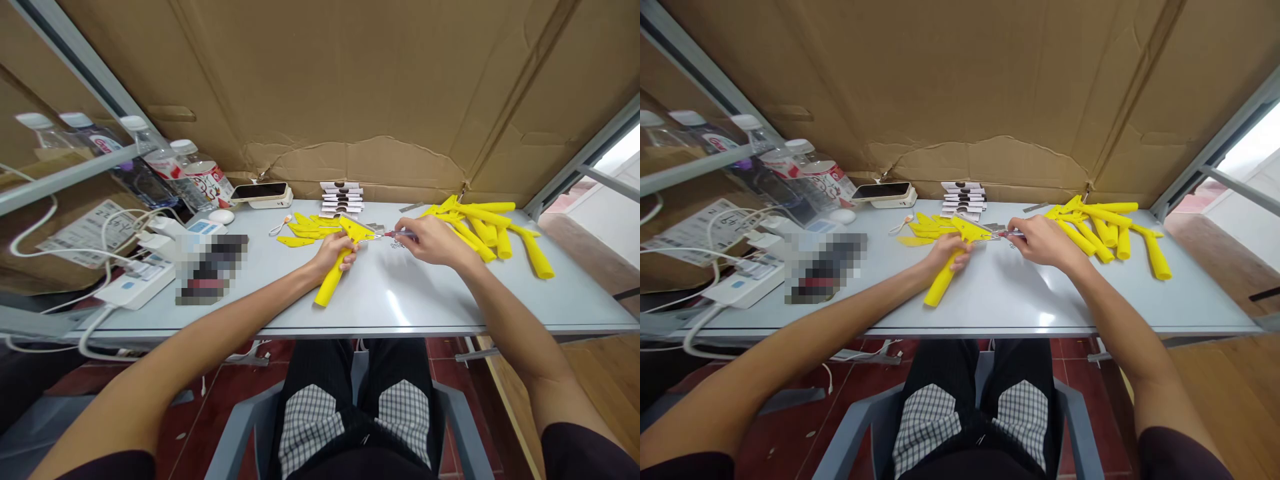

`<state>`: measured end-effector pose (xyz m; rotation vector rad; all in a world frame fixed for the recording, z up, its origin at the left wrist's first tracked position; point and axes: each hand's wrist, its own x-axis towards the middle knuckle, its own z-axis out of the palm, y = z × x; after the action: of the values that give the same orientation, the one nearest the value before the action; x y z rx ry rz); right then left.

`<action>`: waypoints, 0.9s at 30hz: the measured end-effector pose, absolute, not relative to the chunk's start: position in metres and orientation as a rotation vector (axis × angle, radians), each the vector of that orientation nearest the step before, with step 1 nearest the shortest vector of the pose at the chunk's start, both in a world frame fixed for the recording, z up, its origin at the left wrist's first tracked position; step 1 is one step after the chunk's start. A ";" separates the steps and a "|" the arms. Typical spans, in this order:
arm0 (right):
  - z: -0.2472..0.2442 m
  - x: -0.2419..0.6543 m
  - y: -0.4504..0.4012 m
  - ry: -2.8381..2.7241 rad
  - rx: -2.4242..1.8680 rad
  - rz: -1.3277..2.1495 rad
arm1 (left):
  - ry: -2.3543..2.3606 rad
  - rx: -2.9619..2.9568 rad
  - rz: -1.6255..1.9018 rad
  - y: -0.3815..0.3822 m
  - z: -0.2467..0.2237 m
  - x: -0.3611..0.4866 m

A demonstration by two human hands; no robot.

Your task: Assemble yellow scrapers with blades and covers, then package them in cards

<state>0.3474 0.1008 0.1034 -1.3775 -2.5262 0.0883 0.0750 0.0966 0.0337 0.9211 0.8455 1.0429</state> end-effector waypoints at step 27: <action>0.102 0.398 0.146 -2.515 -2.132 0.229 | 0.771 0.789 1.001 0.097 0.040 0.074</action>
<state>0.3981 0.1463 0.1017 -2.1320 -2.5154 0.2289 0.0742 0.0971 0.0400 0.7890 0.7707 1.0011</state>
